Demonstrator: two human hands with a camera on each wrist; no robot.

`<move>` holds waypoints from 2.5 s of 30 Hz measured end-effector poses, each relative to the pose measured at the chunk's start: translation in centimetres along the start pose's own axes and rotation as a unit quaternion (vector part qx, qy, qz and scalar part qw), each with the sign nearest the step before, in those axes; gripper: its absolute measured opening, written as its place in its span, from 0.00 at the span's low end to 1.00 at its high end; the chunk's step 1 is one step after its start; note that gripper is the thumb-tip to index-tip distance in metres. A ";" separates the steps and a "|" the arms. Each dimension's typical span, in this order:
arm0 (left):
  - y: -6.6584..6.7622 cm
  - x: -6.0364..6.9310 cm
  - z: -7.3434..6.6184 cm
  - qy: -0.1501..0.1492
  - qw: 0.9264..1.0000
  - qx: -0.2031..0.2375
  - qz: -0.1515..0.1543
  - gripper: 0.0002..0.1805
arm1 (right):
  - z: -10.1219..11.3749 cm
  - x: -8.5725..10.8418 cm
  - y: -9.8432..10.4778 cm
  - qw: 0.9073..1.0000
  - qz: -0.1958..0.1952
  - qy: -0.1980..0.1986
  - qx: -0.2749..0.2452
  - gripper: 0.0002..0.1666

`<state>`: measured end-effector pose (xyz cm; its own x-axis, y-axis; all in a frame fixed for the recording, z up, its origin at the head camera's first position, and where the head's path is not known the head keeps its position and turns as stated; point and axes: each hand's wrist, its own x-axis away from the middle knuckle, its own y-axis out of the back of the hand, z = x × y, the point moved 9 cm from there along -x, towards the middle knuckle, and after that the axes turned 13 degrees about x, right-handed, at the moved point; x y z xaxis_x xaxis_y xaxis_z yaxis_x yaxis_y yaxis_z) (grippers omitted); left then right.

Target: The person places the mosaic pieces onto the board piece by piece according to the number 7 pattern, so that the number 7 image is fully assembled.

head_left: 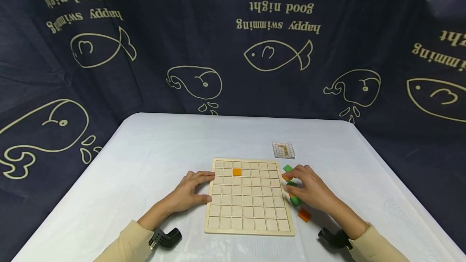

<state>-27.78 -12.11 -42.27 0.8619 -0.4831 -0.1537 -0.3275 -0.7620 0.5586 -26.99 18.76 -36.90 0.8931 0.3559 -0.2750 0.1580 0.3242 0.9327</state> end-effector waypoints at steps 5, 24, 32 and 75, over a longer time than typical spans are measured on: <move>0.0 0.0 0.1 0.003 1.000 0.002 0.001 0.35 | -0.6 0.9 0.0 1.000 0.003 -0.006 0.013 0.13; -0.1 -0.1 0.1 0.005 1.000 0.019 0.001 0.35 | -2.1 2.9 -0.9 0.997 0.054 0.016 0.056 0.15; 0.0 -0.1 0.0 -0.002 1.000 0.015 -0.003 0.34 | -2.3 3.1 -1.0 0.995 0.041 0.060 0.067 0.16; 0.0 -0.1 -0.2 -0.015 1.000 0.012 -0.006 0.34 | -3.0 3.2 -1.5 0.993 0.033 0.094 0.060 0.14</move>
<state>-27.77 -12.02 -42.05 0.8545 -0.4855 -0.1845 -0.3263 -0.7782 0.5366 -25.59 22.01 -39.88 0.8106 0.5341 -0.2401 0.1609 0.1910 0.9683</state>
